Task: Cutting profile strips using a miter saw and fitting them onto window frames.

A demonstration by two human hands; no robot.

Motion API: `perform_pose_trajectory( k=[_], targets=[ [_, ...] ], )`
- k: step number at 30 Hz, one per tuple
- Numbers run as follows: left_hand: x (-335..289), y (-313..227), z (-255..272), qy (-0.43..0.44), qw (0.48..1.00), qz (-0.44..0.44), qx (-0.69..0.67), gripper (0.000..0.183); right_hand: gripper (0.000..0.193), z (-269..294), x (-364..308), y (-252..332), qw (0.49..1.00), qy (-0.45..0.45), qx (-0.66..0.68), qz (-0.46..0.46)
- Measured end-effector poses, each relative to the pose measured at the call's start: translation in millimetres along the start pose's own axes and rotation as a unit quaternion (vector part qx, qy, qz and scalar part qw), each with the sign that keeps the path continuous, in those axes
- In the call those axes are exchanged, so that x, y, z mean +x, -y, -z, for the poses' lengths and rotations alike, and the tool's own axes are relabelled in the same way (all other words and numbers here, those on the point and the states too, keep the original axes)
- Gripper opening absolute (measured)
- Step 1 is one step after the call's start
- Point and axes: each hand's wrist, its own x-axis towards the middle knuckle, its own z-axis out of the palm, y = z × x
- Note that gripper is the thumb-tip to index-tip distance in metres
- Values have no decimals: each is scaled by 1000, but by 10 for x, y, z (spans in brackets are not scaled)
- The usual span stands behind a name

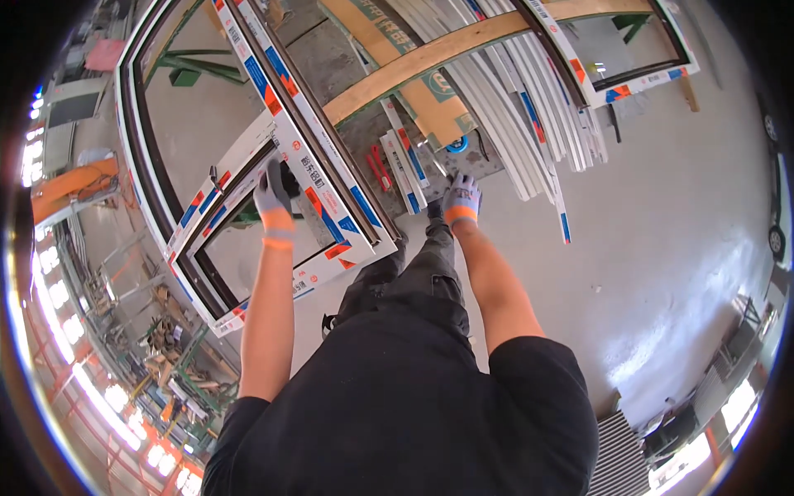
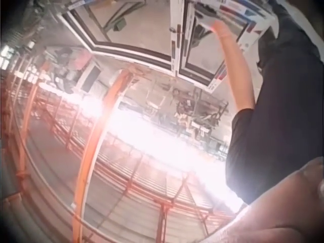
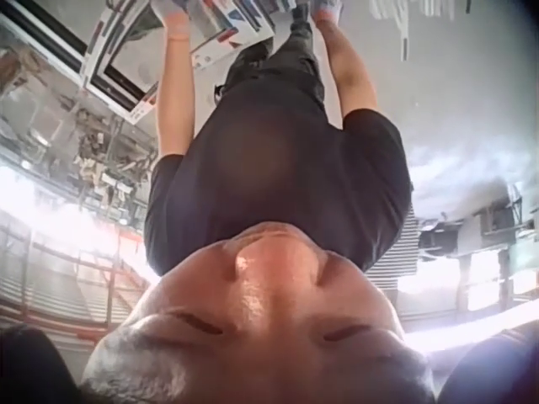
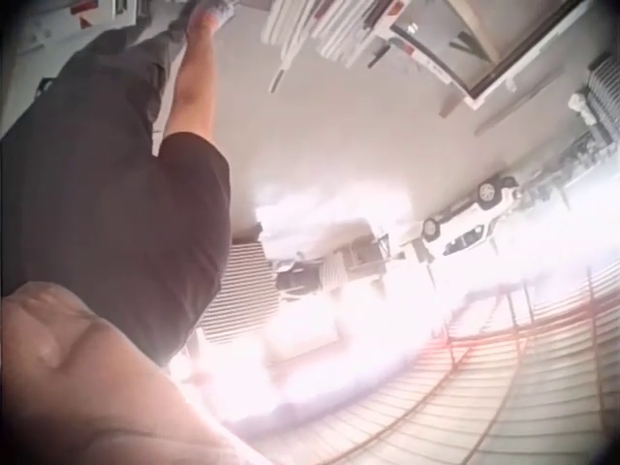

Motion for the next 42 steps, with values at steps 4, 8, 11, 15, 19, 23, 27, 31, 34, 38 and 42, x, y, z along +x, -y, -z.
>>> perform_pose_trajectory(
  k=[4,8,11,15,19,23,27,31,34,38,42],
  targets=[
    [-794,456,1041,-92,914,-229,322,17,39,41,142,635,983,39,-76,165],
    [-1491,224,973,-93,812,-232,527,18,35,-208,100,718,958,264,-109,3],
    [-1502,342,1039,-103,769,-269,571,17,26,-535,80,620,973,199,-89,-72],
    [-1532,375,1136,-135,742,-297,586,15,36,-381,-28,733,979,199,-30,18],
    [-1577,327,1204,-107,751,-260,597,19,40,17,-138,489,962,212,132,115],
    [-1553,375,1180,-66,776,-248,576,25,37,768,-461,90,956,96,265,81],
    [-1658,240,1361,-73,818,-274,500,26,26,1788,-1038,1036,955,38,230,182],
    [-1862,63,1571,70,931,-307,183,50,26,1747,-1678,1939,921,151,192,302],
    [-2108,211,1938,80,969,-215,-93,39,30,1442,-2363,2550,864,223,88,443],
    [-2435,-44,2856,59,987,-108,-105,23,44,971,-3264,3143,836,246,126,475],
    [-2618,-18,3625,-40,973,-190,124,26,52,438,-3881,3860,860,260,76,432]
  ],
)
